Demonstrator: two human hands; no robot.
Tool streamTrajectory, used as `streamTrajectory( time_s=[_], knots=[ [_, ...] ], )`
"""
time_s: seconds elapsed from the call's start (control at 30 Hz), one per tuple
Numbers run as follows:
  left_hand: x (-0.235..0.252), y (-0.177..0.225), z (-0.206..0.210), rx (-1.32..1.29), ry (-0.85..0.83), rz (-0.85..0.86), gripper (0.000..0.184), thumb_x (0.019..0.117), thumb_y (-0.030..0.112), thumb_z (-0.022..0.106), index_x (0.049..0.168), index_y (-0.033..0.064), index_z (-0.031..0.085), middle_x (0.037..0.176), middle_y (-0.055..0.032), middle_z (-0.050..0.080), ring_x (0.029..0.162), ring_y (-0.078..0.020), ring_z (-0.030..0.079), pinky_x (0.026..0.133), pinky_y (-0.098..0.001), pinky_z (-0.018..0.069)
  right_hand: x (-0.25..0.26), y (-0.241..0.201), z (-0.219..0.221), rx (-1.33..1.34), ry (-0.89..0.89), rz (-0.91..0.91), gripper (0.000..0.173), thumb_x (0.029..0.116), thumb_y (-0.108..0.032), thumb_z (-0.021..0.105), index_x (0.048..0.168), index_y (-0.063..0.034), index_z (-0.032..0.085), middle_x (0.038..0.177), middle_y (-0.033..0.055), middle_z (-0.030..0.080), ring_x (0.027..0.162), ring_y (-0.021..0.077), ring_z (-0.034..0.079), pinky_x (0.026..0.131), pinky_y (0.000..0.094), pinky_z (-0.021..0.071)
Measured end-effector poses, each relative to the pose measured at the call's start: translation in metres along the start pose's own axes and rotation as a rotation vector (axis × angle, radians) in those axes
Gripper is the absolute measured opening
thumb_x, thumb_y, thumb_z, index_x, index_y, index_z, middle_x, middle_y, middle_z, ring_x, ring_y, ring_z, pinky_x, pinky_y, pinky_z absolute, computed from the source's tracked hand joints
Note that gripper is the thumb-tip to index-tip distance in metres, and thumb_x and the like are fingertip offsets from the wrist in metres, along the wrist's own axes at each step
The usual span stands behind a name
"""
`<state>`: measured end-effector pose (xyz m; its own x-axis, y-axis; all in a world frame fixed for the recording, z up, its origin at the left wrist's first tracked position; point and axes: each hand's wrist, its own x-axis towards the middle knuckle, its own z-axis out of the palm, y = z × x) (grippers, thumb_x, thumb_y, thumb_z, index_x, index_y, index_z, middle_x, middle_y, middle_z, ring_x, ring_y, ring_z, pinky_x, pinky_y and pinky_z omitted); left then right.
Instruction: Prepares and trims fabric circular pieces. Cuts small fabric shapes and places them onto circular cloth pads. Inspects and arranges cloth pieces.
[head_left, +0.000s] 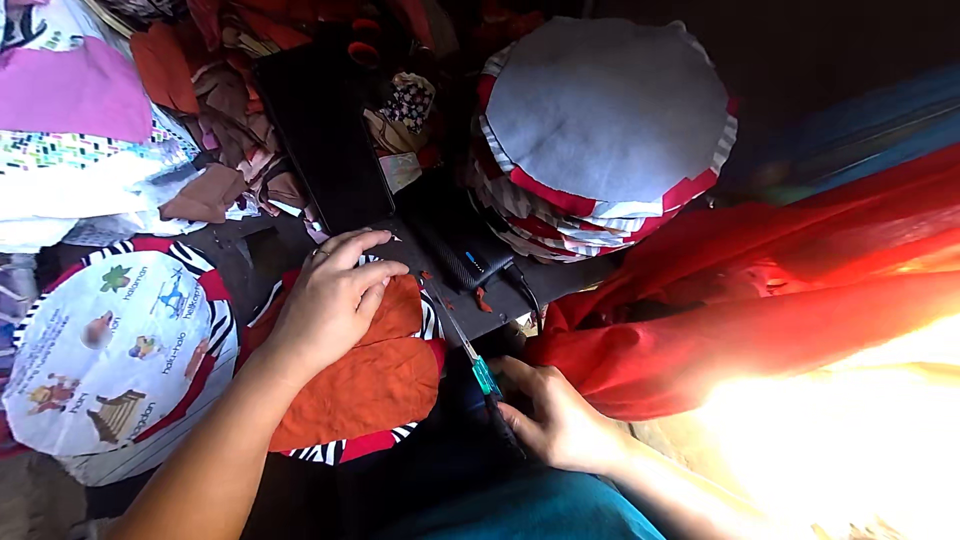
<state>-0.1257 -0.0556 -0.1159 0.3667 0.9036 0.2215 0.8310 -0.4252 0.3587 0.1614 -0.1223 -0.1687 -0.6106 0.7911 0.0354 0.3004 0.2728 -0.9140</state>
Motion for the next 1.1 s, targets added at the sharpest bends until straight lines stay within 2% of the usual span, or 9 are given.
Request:
streamTrajectory(
  time_s=[0.07, 0.17, 0.23, 0.3, 0.4, 0.5, 0.63, 0.8, 1.1],
  knots=[
    [0.000, 0.001, -0.004, 0.071, -0.049, -0.014, 0.032, 0.1018, 0.018, 0.051, 0.122, 0.0130, 0.075, 0.144, -0.0154, 0.058, 0.141, -0.0406, 0.046, 0.110, -0.0643, 0.0354, 0.000, -0.005, -0.003, -0.015, -0.015, 0.024, 0.038, 0.0964, -0.032, 0.056, 0.116, -0.0006, 0.065, 0.077, 0.0029, 0.067, 0.065, 0.0063, 0.062, 0.061, 0.0246, 0.0522],
    [-0.003, 0.006, -0.010, 0.132, -0.121, -0.024, 0.040, 0.1053, 0.023, 0.047, 0.140, 0.0095, 0.063, 0.153, -0.0158, 0.051, 0.145, -0.0400, 0.041, 0.114, -0.0626, 0.0331, 0.001, -0.011, -0.007, 0.024, -0.063, 0.058, 0.035, 0.0970, -0.029, 0.056, 0.116, -0.0008, 0.065, 0.078, 0.0022, 0.067, 0.065, 0.0043, 0.062, 0.061, 0.0226, 0.0524],
    [-0.007, 0.009, -0.011, 0.132, -0.122, 0.004, 0.043, 0.1053, 0.026, 0.046, 0.140, 0.0063, 0.062, 0.153, -0.0163, 0.050, 0.145, -0.0390, 0.042, 0.116, -0.0606, 0.0328, 0.002, -0.014, -0.011, 0.120, -0.108, 0.073, 0.033, 0.0977, -0.026, 0.055, 0.115, 0.0013, 0.063, 0.079, 0.0013, 0.066, 0.065, 0.0016, 0.062, 0.062, 0.0195, 0.0529],
    [-0.014, 0.011, -0.007, 0.136, -0.137, 0.025, 0.047, 0.1061, 0.031, 0.044, 0.140, 0.0028, 0.061, 0.154, -0.0168, 0.050, 0.147, -0.0384, 0.040, 0.119, -0.0597, 0.0290, 0.004, -0.015, -0.015, 0.237, -0.160, 0.097, 0.032, 0.0983, -0.027, 0.054, 0.114, 0.0003, 0.062, 0.076, -0.0043, 0.062, 0.065, -0.0024, 0.059, 0.062, 0.0163, 0.0515],
    [-0.022, 0.012, 0.002, 0.202, -0.191, -0.004, 0.059, 0.1078, 0.042, 0.036, 0.148, 0.0016, 0.052, 0.159, -0.0169, 0.044, 0.151, -0.0399, 0.032, 0.122, -0.0610, 0.0205, 0.005, -0.015, -0.015, 0.417, -0.222, 0.117, 0.033, 0.0996, -0.035, 0.052, 0.110, -0.0045, 0.060, 0.073, -0.0125, 0.061, 0.063, -0.0063, 0.057, 0.059, 0.0129, 0.0480],
    [-0.025, 0.012, 0.004, 0.194, -0.200, -0.042, 0.065, 0.1079, 0.046, 0.031, 0.154, 0.0021, 0.043, 0.163, -0.0172, 0.036, 0.154, -0.0395, 0.024, 0.123, -0.0609, 0.0158, 0.008, -0.012, -0.014, 0.584, -0.278, 0.134, 0.037, 0.1007, -0.047, 0.053, 0.109, -0.0120, 0.060, 0.074, -0.0140, 0.064, 0.060, -0.0054, 0.058, 0.051, 0.0120, 0.0446],
    [-0.027, 0.013, 0.009, 0.189, -0.217, -0.011, 0.064, 0.1087, 0.044, 0.028, 0.155, 0.0011, 0.041, 0.163, -0.0173, 0.035, 0.154, -0.0372, 0.025, 0.124, -0.0590, 0.0147, 0.006, -0.007, -0.011, 0.684, -0.307, 0.140, 0.052, 0.0996, -0.064, 0.047, 0.112, -0.0154, 0.058, 0.081, -0.0121, 0.066, 0.065, -0.0042, 0.059, 0.052, 0.0111, 0.0438],
    [-0.029, 0.013, 0.004, 0.167, -0.133, -0.027, 0.064, 0.1086, 0.043, 0.026, 0.155, 0.0011, 0.041, 0.163, -0.0160, 0.037, 0.154, -0.0353, 0.027, 0.123, -0.0598, 0.0154, 0.004, -0.005, -0.008, 0.742, -0.299, 0.146, 0.056, 0.0967, -0.068, 0.049, 0.112, -0.0158, 0.059, 0.080, -0.0114, 0.067, 0.065, -0.0038, 0.060, 0.051, 0.0110, 0.0444],
    [-0.044, 0.032, 0.015, 0.204, -0.057, -0.086, 0.065, 0.1086, 0.044, 0.027, 0.152, -0.0007, 0.046, 0.159, -0.0185, 0.042, 0.152, -0.0360, 0.031, 0.123, -0.0598, 0.0172, -0.002, 0.011, 0.000, 1.189, -0.391, 0.106, 0.058, 0.0965, -0.064, 0.055, 0.123, -0.0132, 0.065, 0.086, -0.0021, 0.071, 0.067, 0.0025, 0.066, 0.053, 0.0148, 0.0504]
  ],
)
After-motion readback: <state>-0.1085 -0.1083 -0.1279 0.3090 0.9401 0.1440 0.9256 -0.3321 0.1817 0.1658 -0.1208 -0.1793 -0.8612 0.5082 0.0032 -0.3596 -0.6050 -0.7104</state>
